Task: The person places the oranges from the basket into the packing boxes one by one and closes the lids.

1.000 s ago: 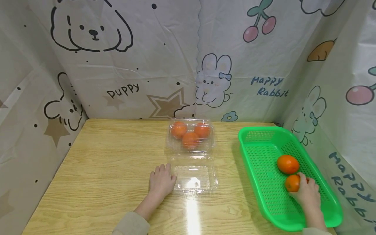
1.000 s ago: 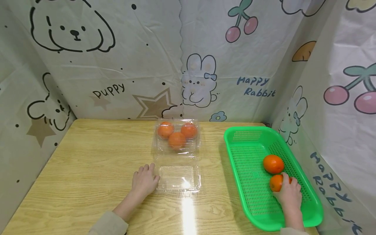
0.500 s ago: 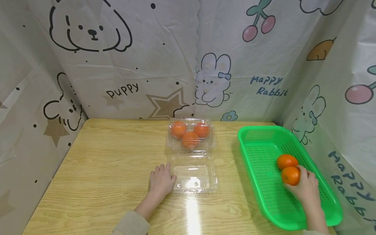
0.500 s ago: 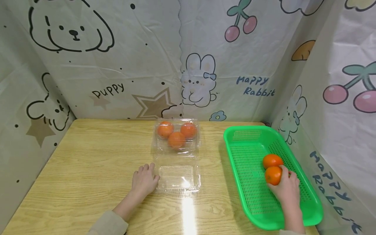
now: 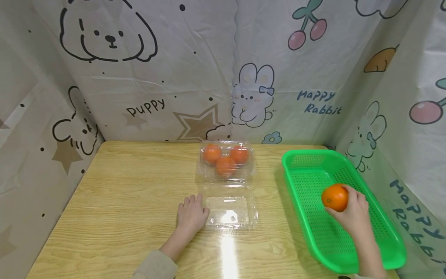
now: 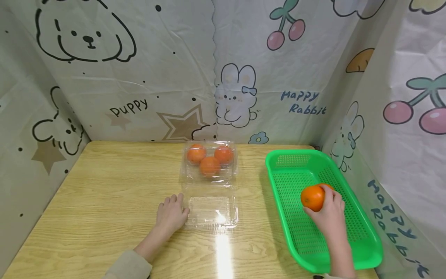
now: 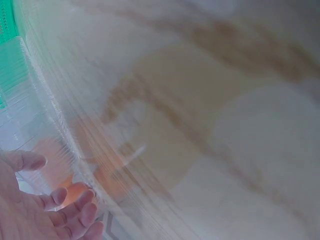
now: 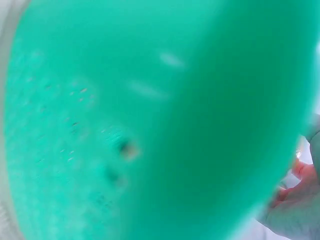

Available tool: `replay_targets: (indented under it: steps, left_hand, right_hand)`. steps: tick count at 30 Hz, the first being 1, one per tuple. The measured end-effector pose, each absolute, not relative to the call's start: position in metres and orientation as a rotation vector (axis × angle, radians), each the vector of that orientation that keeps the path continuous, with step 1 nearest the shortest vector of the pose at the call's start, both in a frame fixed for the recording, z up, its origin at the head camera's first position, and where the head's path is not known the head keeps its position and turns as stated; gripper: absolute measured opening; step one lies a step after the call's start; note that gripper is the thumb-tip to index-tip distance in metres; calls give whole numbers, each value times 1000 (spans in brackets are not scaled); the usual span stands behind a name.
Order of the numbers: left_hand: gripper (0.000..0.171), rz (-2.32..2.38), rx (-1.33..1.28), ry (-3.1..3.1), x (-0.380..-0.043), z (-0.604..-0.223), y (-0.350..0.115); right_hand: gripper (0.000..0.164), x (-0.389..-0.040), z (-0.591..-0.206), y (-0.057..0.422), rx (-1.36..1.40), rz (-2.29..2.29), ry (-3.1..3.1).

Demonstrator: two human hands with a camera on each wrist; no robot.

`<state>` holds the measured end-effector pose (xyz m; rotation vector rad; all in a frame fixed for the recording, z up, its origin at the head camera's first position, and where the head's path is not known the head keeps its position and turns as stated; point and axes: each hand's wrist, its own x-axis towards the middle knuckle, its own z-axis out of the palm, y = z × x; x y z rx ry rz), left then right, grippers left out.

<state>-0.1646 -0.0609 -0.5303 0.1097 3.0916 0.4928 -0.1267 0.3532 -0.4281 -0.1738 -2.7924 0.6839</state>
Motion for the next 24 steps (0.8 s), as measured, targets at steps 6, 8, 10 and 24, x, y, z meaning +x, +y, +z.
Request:
replay_targets:
  steps: [6, 8, 10, 24]
  left_hand:
    - [41, 504, 108, 3094, -164, -530, -61]
    - [41, 505, 109, 3097, -164, -531, -61]
    - [41, 506, 111, 3098, -164, -531, -61]
    - [42, 520, 108, 3092, -164, -530, -60]
  right_hand:
    - [77, -130, -419, 335, -111, 706, -2759]
    - [77, -132, -418, 329, -93, 714, -2750]
    - [78, -133, -417, 324, -74, 725, -2740]
    - [78, -139, -424, 286, 54, 797, -2697]
